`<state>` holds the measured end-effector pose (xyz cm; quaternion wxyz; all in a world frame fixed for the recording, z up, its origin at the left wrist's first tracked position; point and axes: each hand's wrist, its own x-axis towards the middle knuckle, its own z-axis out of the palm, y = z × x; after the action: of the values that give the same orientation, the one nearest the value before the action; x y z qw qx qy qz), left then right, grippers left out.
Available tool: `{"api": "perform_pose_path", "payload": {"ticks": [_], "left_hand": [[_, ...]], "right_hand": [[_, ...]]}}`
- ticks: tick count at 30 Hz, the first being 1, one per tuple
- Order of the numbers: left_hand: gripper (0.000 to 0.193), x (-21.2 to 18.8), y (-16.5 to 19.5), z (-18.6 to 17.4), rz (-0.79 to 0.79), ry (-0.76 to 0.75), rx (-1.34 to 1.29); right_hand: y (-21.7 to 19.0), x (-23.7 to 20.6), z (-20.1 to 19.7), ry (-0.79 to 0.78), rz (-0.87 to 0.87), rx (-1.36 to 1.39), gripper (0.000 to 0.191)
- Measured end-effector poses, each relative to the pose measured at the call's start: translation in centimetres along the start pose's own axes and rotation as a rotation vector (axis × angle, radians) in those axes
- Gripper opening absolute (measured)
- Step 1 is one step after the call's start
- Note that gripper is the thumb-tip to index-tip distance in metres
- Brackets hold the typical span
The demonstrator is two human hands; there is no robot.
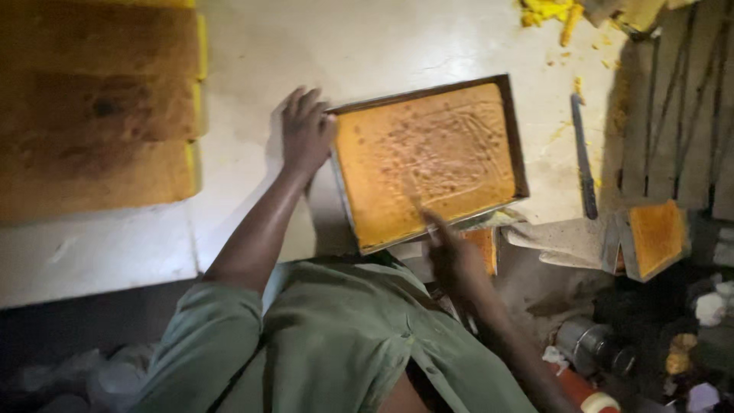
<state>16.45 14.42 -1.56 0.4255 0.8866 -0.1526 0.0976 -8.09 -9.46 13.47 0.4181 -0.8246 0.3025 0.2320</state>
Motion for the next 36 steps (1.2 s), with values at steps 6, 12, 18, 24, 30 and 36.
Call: {"api": "perform_pose_path", "payload": {"ticks": [6,12,18,24,30,36], "left_hand": [[0.038,0.1,0.5,0.7,-0.038,0.018,0.014],[0.033,0.2,2.4,1.3,-0.088,0.046,-0.041],[0.03,-3.1,6.4,2.6,-0.357,0.16,0.174],[0.042,-3.6,7.7,2.2,-0.532,0.04,0.534],[0.033,-3.4,11.0,-4.4,-0.163,0.228,0.642],[0.037,-11.9,11.9,-8.7,-0.327,0.237,0.297]], "right_hand": [[6.9,8.7,-13.0,0.6,-0.531,-0.475,0.039],[15.4,22.0,-28.1,0.757,-0.416,-0.759,0.031],[13.6,28.1,-27.3,0.743,-0.707,-0.639,0.055],[8.5,29.7,-17.3,0.305,-0.641,-0.339,0.029],[6.6,26.6,-22.1,0.42,-0.908,-0.308,0.018],[10.7,18.9,-20.1,0.443,-1.043,-0.172,0.03]]}}
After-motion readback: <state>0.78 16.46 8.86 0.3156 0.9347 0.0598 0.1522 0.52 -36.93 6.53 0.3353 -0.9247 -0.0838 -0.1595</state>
